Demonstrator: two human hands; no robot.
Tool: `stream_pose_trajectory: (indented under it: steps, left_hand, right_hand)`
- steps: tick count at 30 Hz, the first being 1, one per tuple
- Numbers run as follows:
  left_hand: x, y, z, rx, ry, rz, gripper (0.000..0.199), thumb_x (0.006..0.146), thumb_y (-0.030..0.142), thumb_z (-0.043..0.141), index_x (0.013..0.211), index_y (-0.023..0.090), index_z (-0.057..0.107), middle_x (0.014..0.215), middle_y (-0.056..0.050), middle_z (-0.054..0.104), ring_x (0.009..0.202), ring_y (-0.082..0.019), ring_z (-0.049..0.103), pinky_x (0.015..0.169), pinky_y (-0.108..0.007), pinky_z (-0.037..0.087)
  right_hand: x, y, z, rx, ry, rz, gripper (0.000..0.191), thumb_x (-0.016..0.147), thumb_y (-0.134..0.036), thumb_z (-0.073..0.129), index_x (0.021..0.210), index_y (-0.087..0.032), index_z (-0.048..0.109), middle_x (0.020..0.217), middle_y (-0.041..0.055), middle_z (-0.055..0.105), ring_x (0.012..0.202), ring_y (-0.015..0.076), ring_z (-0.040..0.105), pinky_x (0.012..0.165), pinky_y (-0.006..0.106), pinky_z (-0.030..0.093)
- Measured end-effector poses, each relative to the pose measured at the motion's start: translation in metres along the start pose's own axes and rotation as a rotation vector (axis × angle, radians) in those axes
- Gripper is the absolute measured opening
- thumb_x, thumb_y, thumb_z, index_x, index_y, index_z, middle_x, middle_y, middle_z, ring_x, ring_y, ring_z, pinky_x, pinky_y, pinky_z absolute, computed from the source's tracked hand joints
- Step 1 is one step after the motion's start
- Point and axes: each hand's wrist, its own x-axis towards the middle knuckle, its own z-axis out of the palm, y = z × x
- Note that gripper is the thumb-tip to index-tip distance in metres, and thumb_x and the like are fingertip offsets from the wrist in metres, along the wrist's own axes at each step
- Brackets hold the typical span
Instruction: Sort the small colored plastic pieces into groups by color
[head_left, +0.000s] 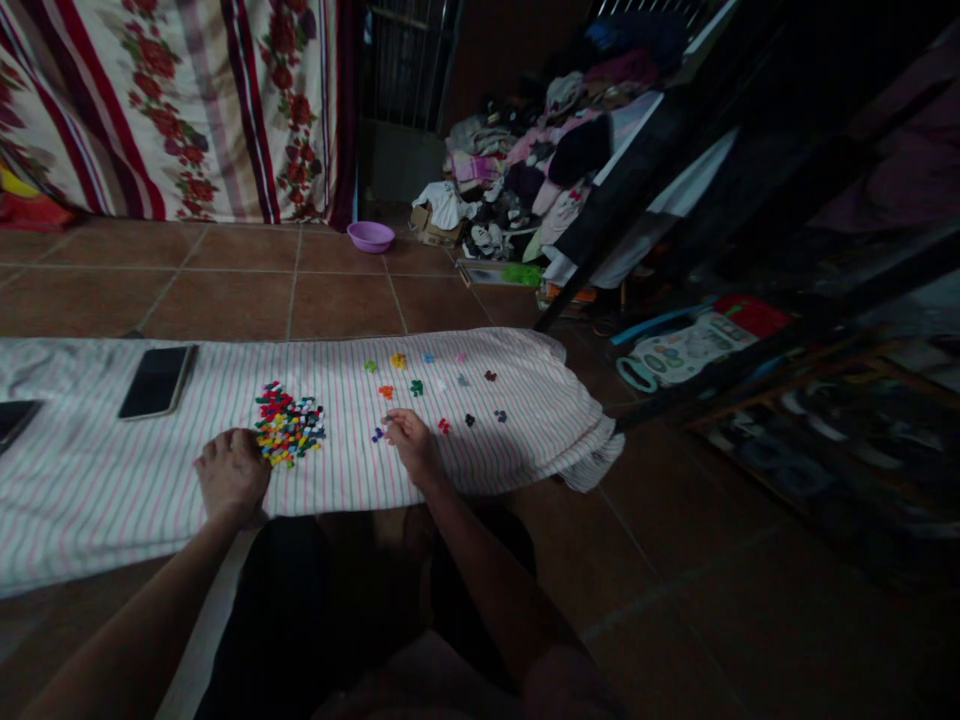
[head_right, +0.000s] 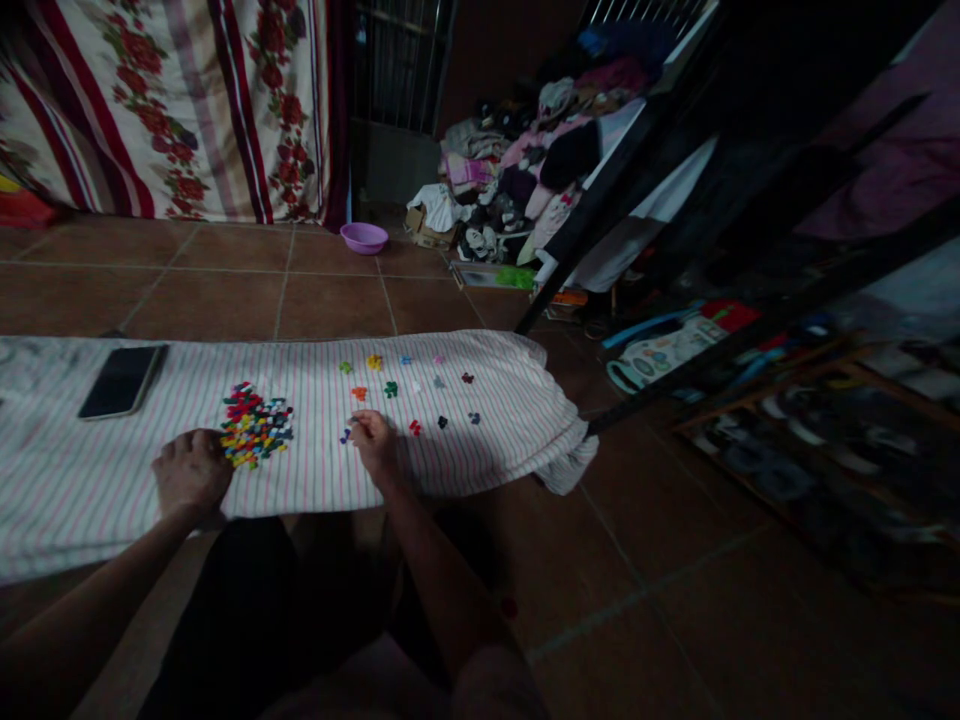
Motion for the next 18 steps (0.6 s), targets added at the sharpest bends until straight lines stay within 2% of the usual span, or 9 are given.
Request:
stream_pose_trajectory:
  steps: [3,9,14,18]
  left_hand:
    - [0.0,0.001,-0.002,-0.024,0.002,0.004,0.032,0.086,0.025,0.037,0.108,0.014,0.058,0.11,-0.019,0.057,0.105,-0.033,0.05,0.085,-0.046,0.039]
    - [-0.001,0.002,-0.006,-0.059,0.019,0.013,0.031,0.084,0.024,0.04,0.106,0.011,0.058,0.107,-0.019,0.058,0.104,-0.034,0.052,0.083,-0.048,0.04]
    - [-0.001,0.003,-0.008,-0.036,-0.015,0.006,0.035,0.085,0.027,0.038,0.11,0.011,0.057,0.111,-0.02,0.057,0.107,-0.034,0.052,0.086,-0.047,0.04]
    - [-0.001,0.003,-0.009,-0.032,-0.027,0.003,0.036,0.086,0.026,0.038,0.113,0.011,0.056,0.113,-0.02,0.057,0.109,-0.034,0.051,0.087,-0.045,0.04]
  right_hand:
    - [0.001,0.001,-0.029,0.092,0.053,0.074,0.026,0.073,-0.03,0.05,0.095,-0.019,0.061,0.09,0.0039,0.072,0.069,0.0139,0.066,0.064,0.027,0.054]
    - [0.001,0.009,-0.075,0.136,0.15,0.082,0.034,0.072,-0.04,0.056,0.096,-0.018,0.065,0.092,0.0061,0.072,0.072,0.0156,0.068,0.068,0.028,0.054]
    - [0.009,0.02,-0.103,0.005,0.242,0.051,0.035,0.071,-0.039,0.055,0.096,-0.016,0.067,0.082,0.0048,0.071,0.069,0.016,0.064,0.065,0.028,0.052]
    - [0.014,0.032,-0.115,-0.095,0.361,-0.007,0.035,0.072,-0.036,0.052,0.097,-0.017,0.068,0.078,0.0035,0.069,0.069,0.0159,0.062,0.064,0.028,0.052]
